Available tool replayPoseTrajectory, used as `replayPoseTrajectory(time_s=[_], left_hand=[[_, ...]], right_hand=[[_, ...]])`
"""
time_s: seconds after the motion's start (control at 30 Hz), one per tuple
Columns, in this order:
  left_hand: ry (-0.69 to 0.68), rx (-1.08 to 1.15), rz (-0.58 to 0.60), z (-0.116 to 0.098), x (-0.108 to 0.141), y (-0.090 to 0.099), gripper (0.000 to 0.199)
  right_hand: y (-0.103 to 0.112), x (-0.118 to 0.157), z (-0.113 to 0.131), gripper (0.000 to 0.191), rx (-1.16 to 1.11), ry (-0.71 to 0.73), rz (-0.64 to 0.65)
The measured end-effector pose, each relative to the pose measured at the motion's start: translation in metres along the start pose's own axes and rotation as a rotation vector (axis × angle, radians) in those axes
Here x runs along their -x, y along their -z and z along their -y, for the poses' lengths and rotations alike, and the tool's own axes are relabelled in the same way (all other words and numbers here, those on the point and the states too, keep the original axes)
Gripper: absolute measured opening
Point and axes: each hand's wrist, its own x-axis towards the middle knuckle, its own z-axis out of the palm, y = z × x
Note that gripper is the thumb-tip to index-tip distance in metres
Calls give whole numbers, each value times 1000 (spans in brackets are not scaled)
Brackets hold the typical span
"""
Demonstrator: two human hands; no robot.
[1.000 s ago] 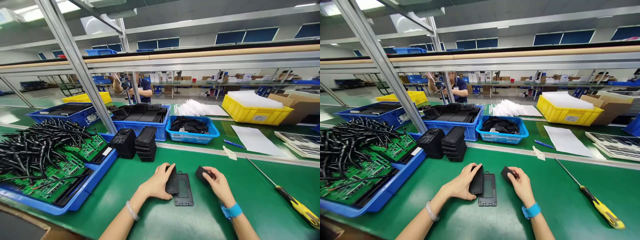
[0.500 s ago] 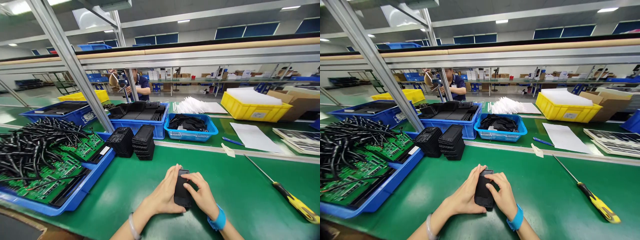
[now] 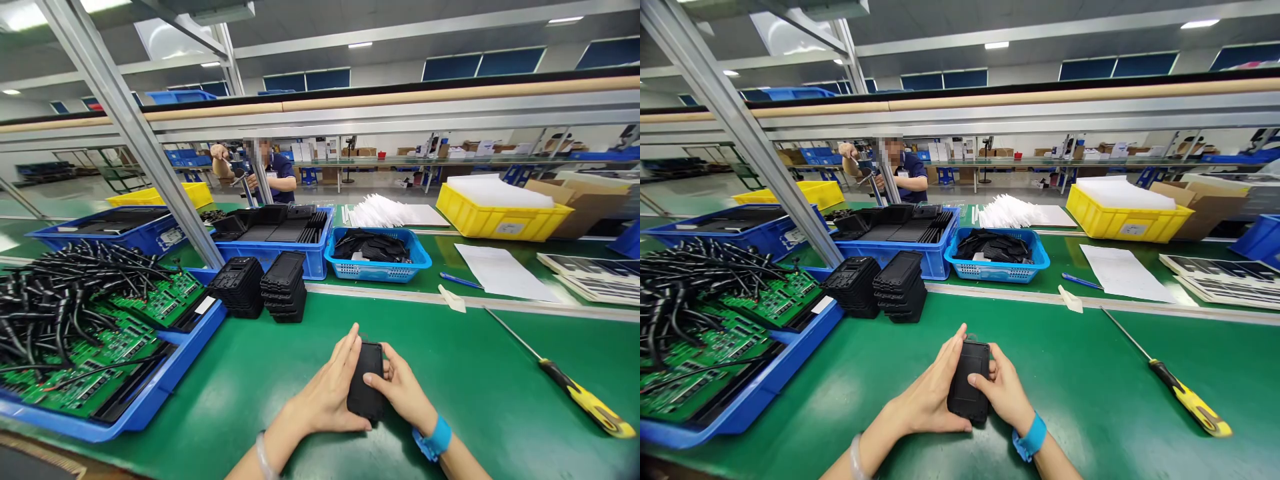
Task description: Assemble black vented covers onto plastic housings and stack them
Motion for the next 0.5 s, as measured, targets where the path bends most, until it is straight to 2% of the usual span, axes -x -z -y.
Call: replayPoseTrajectory(time_s=[0.13, 0.2, 0.23, 0.3, 0.4, 0.47, 0.5], left_hand=[[68, -111, 153, -9, -1, 7, 135], [66, -170, 172, -13, -6, 24, 133], [58, -200, 144, -13, -10, 39, 130], [44, -277, 42, -8, -20, 80, 120], [62, -414, -113, 14, -37, 157, 106], [171, -417, -112, 36, -46, 204, 105], [217, -379, -76, 47, -49, 222, 102]], right_hand=[[-4, 2, 3, 54, -17, 0, -38], [-6, 3, 5, 56, 5, 7, -48], [-5, 3, 6, 56, 28, 22, -59], [-3, 3, 7, 55, 100, 64, -95], [4, 1, 4, 48, 259, 73, -103], [8, 0, 0, 45, 467, 76, -108], [9, -1, -2, 44, 604, 94, -131]])
